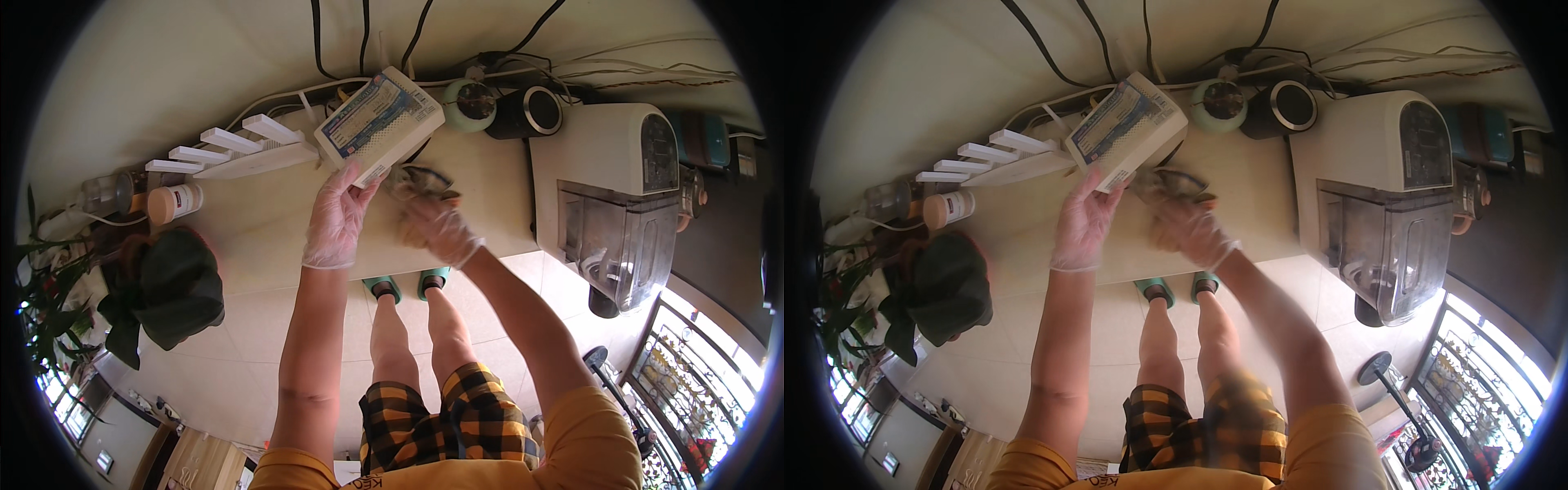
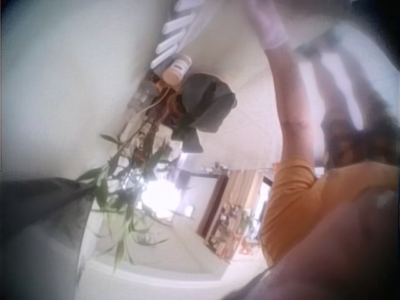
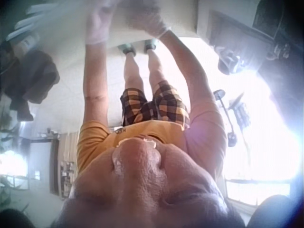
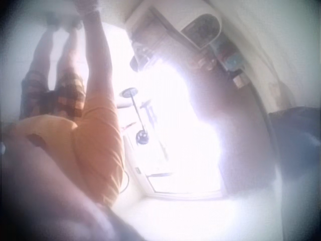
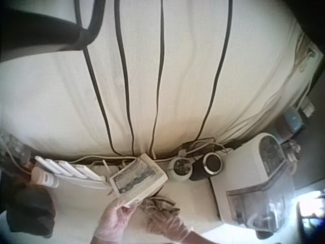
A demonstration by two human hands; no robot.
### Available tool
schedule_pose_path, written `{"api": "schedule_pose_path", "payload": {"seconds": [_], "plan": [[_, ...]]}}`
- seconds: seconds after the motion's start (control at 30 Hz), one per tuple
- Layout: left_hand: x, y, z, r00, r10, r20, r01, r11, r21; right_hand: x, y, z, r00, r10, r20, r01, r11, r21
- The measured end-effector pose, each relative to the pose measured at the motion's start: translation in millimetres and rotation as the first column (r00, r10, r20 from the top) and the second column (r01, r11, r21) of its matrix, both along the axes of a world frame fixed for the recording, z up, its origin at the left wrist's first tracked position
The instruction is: The person wipes a countertop and several small appliances with a cloth, then wipes the leaves of potted plants. They handle a router, a rice cooker, a kettle, and a slow cooker, moving them aside to clean underneath before returning them.
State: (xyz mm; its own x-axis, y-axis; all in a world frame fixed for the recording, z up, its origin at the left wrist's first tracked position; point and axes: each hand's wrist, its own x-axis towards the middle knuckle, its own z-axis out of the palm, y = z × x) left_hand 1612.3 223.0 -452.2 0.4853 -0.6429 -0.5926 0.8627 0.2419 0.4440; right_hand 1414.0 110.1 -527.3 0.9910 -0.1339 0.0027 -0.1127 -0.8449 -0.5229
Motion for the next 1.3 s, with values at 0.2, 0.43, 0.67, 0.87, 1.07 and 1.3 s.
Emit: {"api": "schedule_pose_path", "payload": {"seconds": [0.2, 0.43, 0.67, 0.87, 1.07, 1.3], "plan": [[2, -1, 0, 0.999, 0.036, -0.021, -0.036, 0.999, 0.021, -23, -61, 25, 0.76, -0.633, 0.145, 0.644, 0.706, -0.293], [0, -11, -2, 1.0, -0.013, 0.021, 0.012, 0.999, 0.05, 20, 10, -19, 0.928, -0.36, 0.091, 0.37, 0.919, -0.137], [-3, -5, -30, 0.989, -0.08, 0.126, 0.073, 0.996, 0.054, -4, 58, -37, 0.957, 0.185, 0.223, -0.159, 0.979, -0.131], [-15, -10, -39, 0.931, -0.183, 0.315, 0.075, 0.942, 0.327, -59, -52, -7, 0.793, -0.592, 0.14, 0.608, 0.779, -0.15], [-23, -8, -67, 0.89, -0.062, 0.453, -0.226, 0.802, 0.553, -61, -49, 9, 0.739, -0.653, 0.168, 0.665, 0.665, -0.34], [-18, -11, -50, 0.987, 0.158, 0.042, -0.162, 0.978, 0.13, -61, -37, -21, 0.672, -0.677, 0.298, 0.706, 0.708, 0.018]]}}
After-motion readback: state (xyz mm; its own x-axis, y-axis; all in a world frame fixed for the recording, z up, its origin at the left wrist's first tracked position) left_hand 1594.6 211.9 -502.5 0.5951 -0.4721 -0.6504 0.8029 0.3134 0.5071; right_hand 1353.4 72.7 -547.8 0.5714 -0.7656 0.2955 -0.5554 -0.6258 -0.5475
